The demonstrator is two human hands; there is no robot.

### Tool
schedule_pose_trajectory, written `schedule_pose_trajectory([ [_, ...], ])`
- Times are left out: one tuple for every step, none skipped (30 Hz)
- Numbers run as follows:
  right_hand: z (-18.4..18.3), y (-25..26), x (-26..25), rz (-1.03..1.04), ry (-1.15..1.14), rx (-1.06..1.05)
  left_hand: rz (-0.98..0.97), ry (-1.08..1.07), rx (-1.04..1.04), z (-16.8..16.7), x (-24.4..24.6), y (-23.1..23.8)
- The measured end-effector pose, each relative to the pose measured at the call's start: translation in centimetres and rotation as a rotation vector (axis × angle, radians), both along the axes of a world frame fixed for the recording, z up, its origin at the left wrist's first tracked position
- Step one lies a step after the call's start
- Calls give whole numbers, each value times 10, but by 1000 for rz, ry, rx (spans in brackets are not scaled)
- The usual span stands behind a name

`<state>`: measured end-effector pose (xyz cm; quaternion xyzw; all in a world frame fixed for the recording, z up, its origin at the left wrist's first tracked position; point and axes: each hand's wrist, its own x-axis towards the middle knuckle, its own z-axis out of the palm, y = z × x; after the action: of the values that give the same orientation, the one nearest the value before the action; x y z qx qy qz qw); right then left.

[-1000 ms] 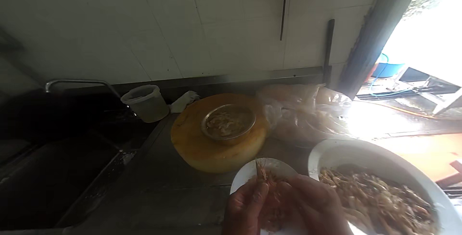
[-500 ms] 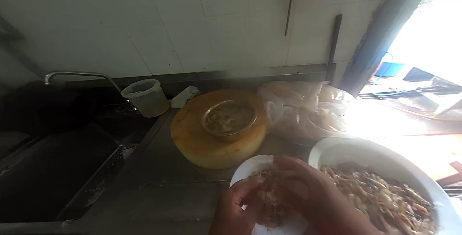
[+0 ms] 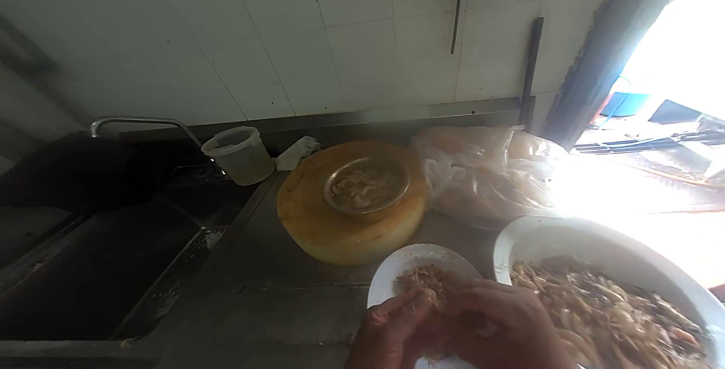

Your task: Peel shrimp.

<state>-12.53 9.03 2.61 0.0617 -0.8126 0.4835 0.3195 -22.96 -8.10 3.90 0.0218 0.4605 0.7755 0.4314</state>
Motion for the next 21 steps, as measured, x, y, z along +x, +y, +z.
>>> schedule_pose_trajectory([
  [2, -1, 2, 19, 15, 7, 48, -36, -5, 1, -1, 2],
  [4, -2, 3, 29, 22, 22, 104, -49, -15, 3, -4, 4],
  [6, -2, 5, 24, 12, 45, 152, -44, -14, 3, -8, 5],
  [7, -1, 5, -11, -24, 84, 175, -23, -11, 3, -13, 4],
  [8, 1, 6, -73, -100, 145, 183, 4, -19, 2, -16, 2],
  [9, 4, 6, -134, -203, 214, 187, 33, -32, 1, -18, 0],
  [11, 6, 6, -167, -313, 260, 193, 59, -38, -1, -17, 0],
  [11, 6, 5, -181, -393, 274, 193, 77, -33, -2, -16, 0],
  [9, 5, 3, -190, -414, 251, 190, 86, -20, -3, -14, 0],
  [8, 2, 1, -188, -388, 190, 179, 91, -3, -4, -11, 1],
  [8, -3, -1, -171, -353, 112, 166, 91, 12, -3, -8, 3],
  [6, -8, -3, -154, -318, 44, 154, 95, 19, -3, -4, 5],
  [4, -11, -5, -144, -283, 0, 134, 113, 26, -4, -1, 5],
  [0, -13, -6, -134, -241, -26, 97, 166, 36, -5, 0, 5],
  [-2, -11, -6, -116, -212, -38, 47, 261, 43, -7, -1, 4],
  [-2, -8, -6, -90, -202, -45, -6, 399, 44, -9, -4, 1],
  [-1, -4, -5, -55, -199, -56, -43, 565, 38, -10, -9, -1],
  [0, 0, -3, -24, -197, -70, -69, 744, 15, -9, -13, -4],
  [0, 3, -2, -5, -192, -91, -88, 915, -9, -9, -18, -6],
  [-1, 5, -1, 7, -186, -132, -95, 1059, -32, -9, -21, -7],
  [-1, 6, 0, 14, -174, -198, -90, 1165, -54, -9, -24, -8],
])
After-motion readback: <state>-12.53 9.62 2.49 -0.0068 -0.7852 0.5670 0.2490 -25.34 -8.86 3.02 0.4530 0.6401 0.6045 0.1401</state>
